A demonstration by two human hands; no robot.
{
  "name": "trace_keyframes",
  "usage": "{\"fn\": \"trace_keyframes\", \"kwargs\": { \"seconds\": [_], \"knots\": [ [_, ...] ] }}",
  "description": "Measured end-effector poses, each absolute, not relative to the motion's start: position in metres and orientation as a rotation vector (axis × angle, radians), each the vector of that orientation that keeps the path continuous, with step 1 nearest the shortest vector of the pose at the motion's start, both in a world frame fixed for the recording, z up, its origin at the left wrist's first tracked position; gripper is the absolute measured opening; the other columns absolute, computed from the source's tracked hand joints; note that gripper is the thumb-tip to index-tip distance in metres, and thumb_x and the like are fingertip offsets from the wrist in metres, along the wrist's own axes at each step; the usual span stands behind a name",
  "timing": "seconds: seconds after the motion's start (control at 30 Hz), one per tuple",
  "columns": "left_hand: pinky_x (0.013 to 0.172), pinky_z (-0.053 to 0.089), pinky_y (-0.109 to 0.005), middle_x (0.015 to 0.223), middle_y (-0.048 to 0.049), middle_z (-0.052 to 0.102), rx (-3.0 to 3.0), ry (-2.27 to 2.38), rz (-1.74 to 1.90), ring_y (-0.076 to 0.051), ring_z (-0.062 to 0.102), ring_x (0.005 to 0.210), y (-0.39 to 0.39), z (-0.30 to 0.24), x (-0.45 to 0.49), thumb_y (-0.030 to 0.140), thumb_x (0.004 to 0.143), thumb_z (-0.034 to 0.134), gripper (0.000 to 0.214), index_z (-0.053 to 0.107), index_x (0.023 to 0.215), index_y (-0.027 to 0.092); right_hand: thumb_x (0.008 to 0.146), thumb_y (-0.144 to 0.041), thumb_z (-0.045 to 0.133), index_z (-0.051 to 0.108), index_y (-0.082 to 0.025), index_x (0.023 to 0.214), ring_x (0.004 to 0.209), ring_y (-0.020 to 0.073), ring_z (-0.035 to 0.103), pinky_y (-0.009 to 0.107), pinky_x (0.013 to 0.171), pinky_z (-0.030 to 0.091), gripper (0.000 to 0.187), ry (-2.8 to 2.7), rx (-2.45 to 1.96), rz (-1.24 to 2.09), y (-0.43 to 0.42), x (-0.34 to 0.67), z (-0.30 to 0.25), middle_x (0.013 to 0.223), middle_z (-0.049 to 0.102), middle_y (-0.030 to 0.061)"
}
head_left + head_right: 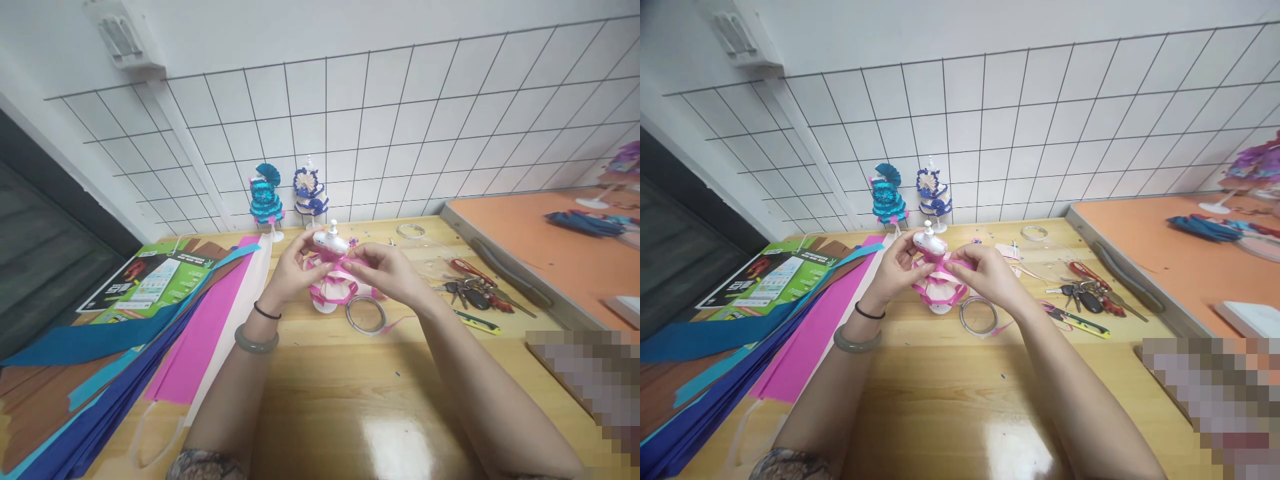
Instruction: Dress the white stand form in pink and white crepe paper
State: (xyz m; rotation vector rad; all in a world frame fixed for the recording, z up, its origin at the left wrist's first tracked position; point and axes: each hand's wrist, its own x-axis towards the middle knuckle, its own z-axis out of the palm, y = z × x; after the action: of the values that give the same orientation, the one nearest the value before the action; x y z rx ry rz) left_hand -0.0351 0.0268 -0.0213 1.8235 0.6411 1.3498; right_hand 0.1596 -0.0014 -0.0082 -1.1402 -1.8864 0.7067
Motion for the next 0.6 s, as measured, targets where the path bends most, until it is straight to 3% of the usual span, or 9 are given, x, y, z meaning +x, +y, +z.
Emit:
{"fn": "trace_keyframes", "kwargs": {
  "seconds": [0.3,0.6],
  "knots": [
    [0.093,0.045,-0.036,0.116,-0.008,0.057,1.812,0.726,1.391,-0.02,0.056,0.105,0.0258,-0.0251,-0.0329,0.028,0.066,0.074,0.054,0.05,0.115,0.022,0.082,-0.037,0.056,0.067,-0.016,0.087,0.07,0.0164,0.057,0.028,0.061,0.044,0.024,-1.938,-1.072,0.653,-0.0058,0.1582,-0.0033,0.08,0.066,0.0057],
    [0.097,0.042,-0.037,0.119,-0.0072,0.055,1.868,0.773,1.393,-0.021,0.054,0.108,0.0241,-0.0227,-0.0346,0.021,0.067,0.07,0.059,0.048,0.122,0.024,0.082,-0.035,0.057,0.068,-0.017,0.087,0.073,0.0179,0.06,0.03,0.065,0.046,0.022,-1.961,-0.931,0.806,-0.008,0.1581,0.0013,0.082,0.067,0.0068]
  ]
}}
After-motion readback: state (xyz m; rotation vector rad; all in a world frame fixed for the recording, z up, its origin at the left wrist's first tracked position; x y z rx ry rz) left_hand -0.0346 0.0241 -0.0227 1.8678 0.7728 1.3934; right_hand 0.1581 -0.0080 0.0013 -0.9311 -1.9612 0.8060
